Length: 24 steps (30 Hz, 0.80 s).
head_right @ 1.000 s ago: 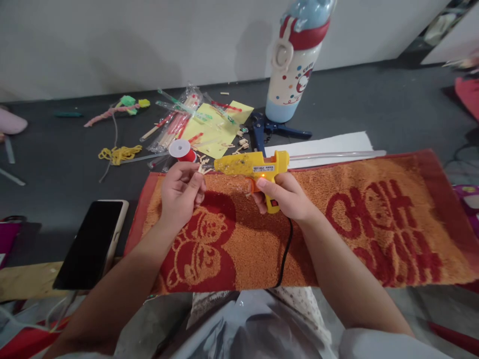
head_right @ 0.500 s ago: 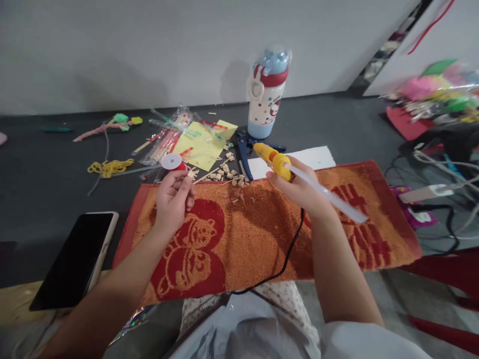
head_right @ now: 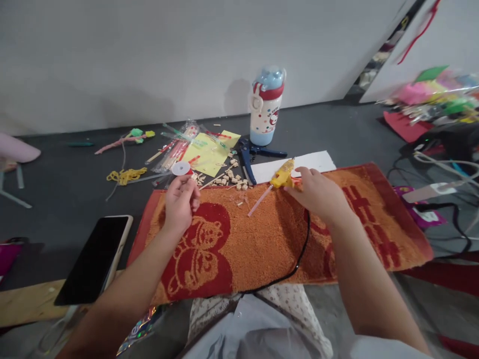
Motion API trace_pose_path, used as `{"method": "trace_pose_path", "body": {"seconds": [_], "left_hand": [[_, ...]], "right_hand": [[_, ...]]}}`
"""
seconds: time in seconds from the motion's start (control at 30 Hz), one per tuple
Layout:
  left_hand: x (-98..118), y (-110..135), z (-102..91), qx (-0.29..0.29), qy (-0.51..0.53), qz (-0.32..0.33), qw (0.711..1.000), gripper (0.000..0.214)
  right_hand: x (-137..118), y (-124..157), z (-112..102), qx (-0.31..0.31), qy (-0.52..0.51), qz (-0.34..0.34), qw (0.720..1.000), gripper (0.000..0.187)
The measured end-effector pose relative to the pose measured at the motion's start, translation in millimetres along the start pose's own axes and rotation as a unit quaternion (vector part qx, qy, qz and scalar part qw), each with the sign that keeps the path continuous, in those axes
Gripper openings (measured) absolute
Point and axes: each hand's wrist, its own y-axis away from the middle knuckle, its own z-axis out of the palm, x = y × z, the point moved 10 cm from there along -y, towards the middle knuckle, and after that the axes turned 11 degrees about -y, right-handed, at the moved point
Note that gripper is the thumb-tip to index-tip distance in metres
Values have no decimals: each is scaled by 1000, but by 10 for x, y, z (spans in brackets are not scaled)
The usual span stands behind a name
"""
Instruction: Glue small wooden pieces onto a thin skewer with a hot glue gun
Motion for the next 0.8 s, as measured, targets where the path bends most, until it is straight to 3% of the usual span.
{"method": "trace_pose_path", "body": {"seconds": [0.1,0.23,0.33,0.5,0.8], "left_hand": [[-29,26,51,-19,-16,-20,999,36],[-56,156,287,-118,-99,-34,988,32],[-22,269,454,-184,-171,9,968,24],[28,369,585,-241,-230,67,940,19],[80,397,608,-255,-222,72,938,20]], "right_hand": [[-191,-45,-240,11,-18,-33,999,39],[-588,-224,-353,-13,-25,-77,997,15],[-934,-351,-238,-48,-2,-114,992,18],[-1404,-531,-8,-71,18,-179,981,17],[-1914,-964,450,-113,19,-266,957,18]]}}
